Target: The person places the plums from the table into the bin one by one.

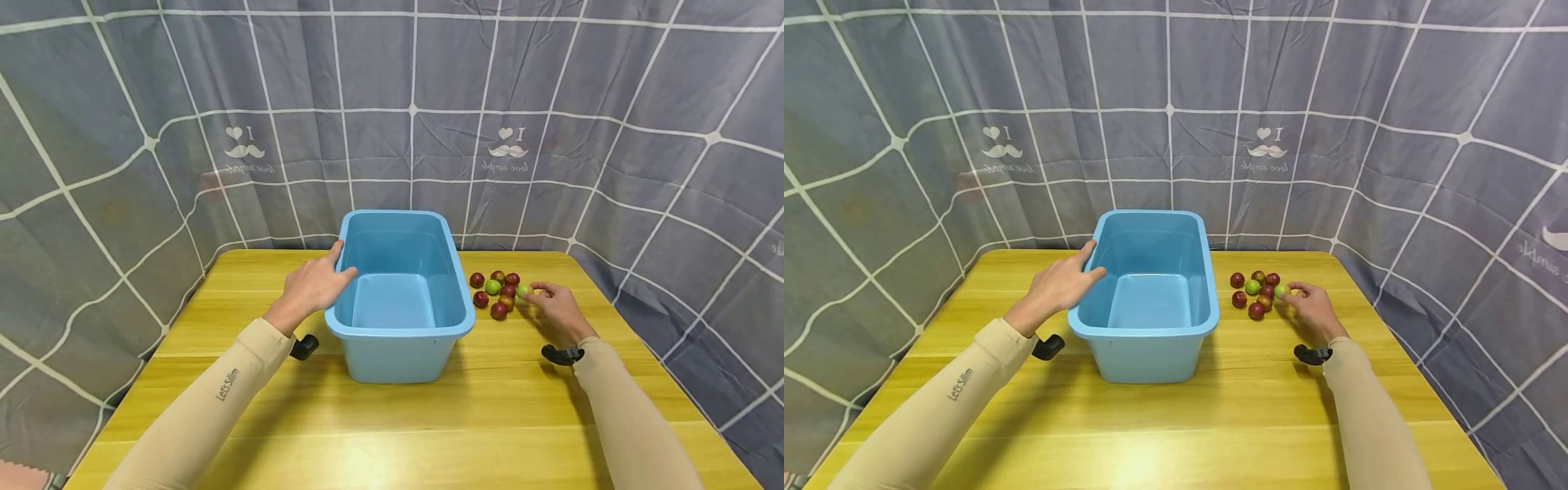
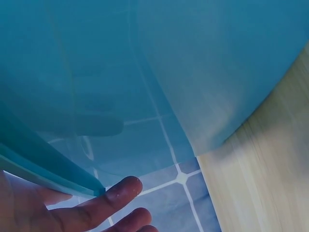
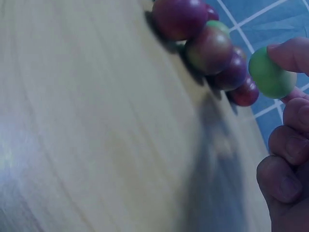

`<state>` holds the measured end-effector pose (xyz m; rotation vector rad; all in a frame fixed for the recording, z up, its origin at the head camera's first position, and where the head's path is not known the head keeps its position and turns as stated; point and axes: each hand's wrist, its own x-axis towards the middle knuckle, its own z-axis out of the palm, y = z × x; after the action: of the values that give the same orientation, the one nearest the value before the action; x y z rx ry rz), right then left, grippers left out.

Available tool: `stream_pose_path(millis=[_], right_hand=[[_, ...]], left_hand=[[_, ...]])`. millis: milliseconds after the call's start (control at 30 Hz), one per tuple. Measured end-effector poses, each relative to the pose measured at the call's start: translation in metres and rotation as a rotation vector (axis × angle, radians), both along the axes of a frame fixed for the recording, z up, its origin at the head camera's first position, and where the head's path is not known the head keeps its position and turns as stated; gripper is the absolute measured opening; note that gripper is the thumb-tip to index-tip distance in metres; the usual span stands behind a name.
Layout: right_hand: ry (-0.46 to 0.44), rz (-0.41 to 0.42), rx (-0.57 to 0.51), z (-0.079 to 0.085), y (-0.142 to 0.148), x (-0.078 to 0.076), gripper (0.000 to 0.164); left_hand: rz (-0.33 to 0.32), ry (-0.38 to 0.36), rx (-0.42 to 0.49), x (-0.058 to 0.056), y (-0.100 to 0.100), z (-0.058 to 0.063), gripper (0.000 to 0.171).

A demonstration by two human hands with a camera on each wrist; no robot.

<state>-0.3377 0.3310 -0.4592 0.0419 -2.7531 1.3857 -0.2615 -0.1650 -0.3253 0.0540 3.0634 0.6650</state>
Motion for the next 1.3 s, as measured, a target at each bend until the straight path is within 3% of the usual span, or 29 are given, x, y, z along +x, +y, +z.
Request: stream_pose_path(millis=[167, 867, 1133, 1300], right_hand=[[0.034, 0.028, 0.042, 0.009, -0.004, -0.001, 0.060], [0.092, 0.143, 0.010, 0.065, -0.030, -0.005, 0.057], [0.166, 0.203, 0.001, 0.086, -0.045, -0.006, 0.050], [0.163, 0.212, -0.015, 0.100, -0.055, -0.006, 0.045]], left_hand=[[0.002, 0.000, -0.001, 0.001, 0.000, 0.000, 0.083], [-0.004, -0.012, 0.005, 0.000, 0.001, 0.000, 0.082], [-0.002, -0.013, 0.001, 0.000, 0.001, 0.000, 0.082], [-0.003, -0.011, -0.003, 0.000, 0.002, 0.001, 0.081]])
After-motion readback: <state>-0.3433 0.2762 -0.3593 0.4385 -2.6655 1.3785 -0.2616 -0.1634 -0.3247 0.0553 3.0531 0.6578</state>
